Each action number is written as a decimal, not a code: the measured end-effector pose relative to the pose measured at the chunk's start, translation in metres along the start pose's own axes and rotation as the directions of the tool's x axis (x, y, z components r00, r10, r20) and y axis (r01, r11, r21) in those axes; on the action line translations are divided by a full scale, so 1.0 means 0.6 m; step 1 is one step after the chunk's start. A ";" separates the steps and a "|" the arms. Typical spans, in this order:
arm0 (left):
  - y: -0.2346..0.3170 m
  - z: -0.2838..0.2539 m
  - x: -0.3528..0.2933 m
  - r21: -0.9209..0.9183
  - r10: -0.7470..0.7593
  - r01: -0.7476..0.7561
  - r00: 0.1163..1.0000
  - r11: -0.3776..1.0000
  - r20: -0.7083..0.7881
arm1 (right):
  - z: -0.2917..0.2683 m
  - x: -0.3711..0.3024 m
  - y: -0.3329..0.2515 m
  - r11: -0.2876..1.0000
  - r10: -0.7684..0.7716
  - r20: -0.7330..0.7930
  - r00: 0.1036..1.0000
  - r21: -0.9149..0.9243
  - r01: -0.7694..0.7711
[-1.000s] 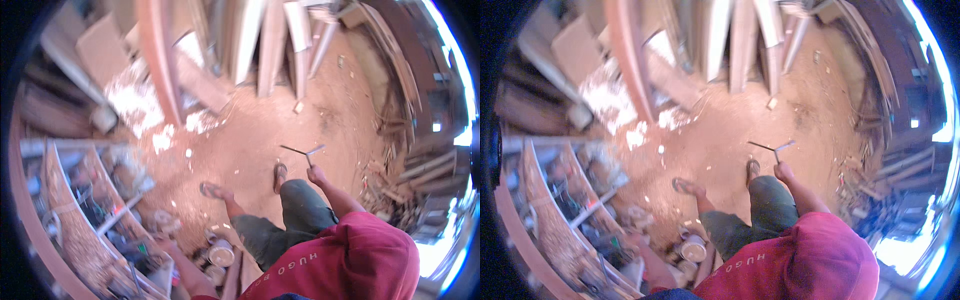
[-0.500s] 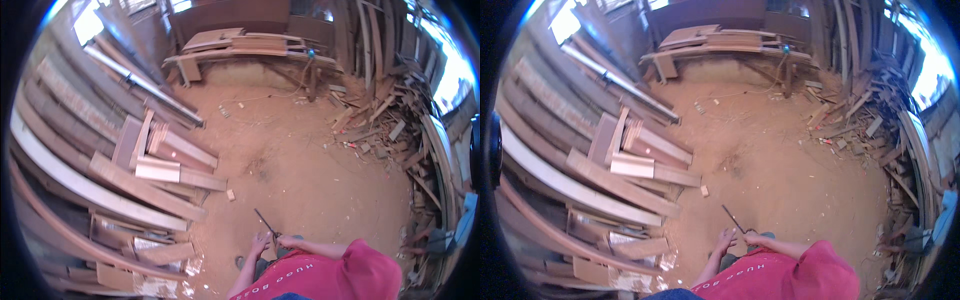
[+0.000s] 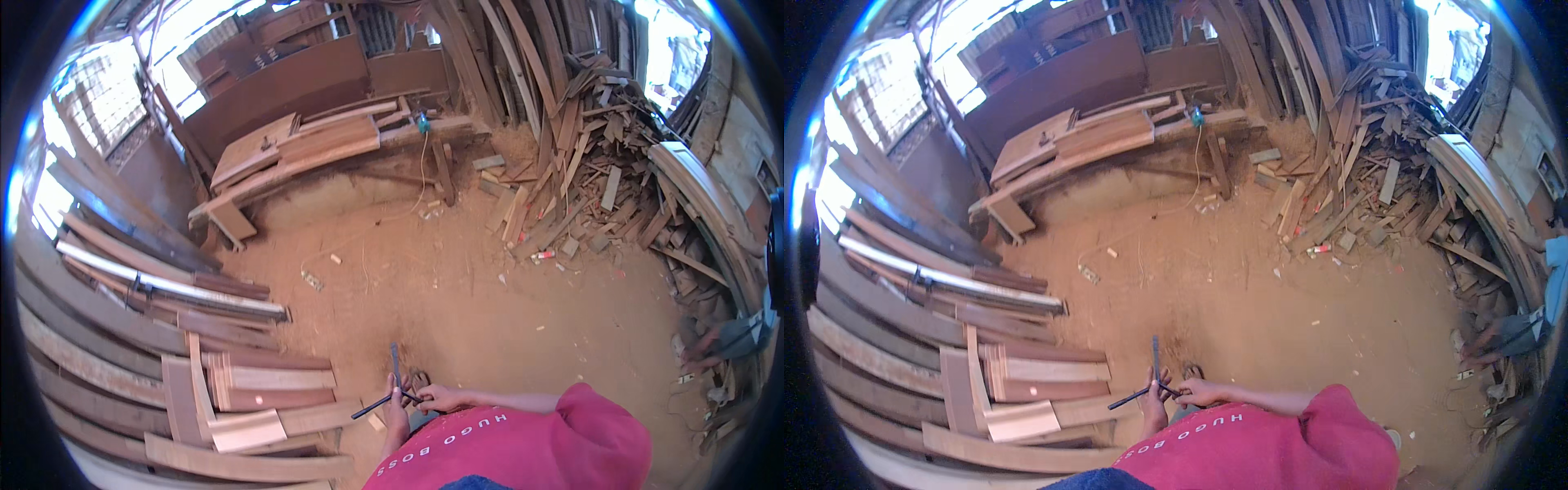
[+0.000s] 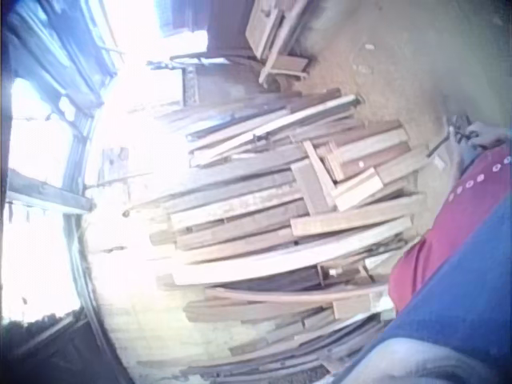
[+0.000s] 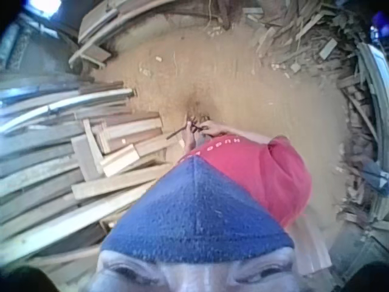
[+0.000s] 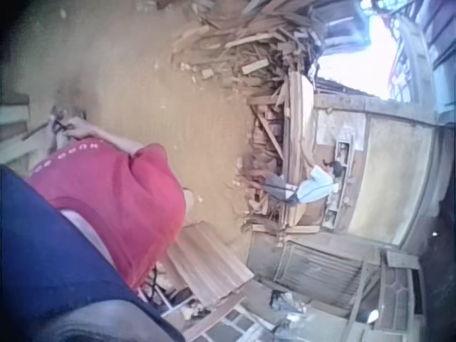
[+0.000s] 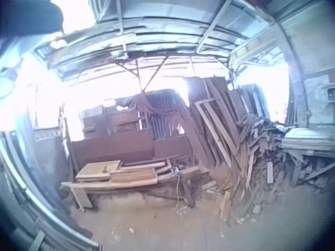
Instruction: The person prepares and operates a handheld router to finish the edge of a wooden plank. They first assemble the router bit by hand, use pliers to tighten the assembly, and then guide the powered router along the edge of the wood on a workbench.
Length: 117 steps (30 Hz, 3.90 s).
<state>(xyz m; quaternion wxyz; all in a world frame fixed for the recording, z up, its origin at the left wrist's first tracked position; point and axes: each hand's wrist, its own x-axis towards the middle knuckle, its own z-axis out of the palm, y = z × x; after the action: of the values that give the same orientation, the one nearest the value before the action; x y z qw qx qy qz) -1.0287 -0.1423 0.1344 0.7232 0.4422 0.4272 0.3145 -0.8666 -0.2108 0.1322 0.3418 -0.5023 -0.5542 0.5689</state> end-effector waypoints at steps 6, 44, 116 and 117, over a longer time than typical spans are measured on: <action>0.188 0.125 0.395 0.428 0.142 -0.441 0.809 0.789 0.570 | -0.322 0.206 -0.052 0.999 -0.036 -0.427 0.903 0.016 0.047; 0.581 0.632 2.008 0.670 -0.128 -0.058 0.966 0.740 0.225 | -2.231 0.916 0.149 0.718 0.331 -0.866 -0.375 0.489 -0.495; 0.833 1.147 2.213 -0.601 0.330 0.227 0.664 0.767 0.671 | -2.348 1.088 -0.301 0.706 -0.112 -0.578 0.808 0.525 0.474; 0.835 1.147 2.214 -0.585 0.307 0.222 0.680 0.780 0.666 | -2.348 1.088 -0.302 0.719 -0.079 -0.568 0.820 0.537 0.441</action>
<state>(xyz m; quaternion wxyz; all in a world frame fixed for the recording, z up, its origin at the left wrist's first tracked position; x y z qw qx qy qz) 0.1299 0.9148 0.3060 0.9272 0.2749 -0.0389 0.2515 0.2708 0.8385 0.3507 0.7060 -0.3967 -0.2801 0.5155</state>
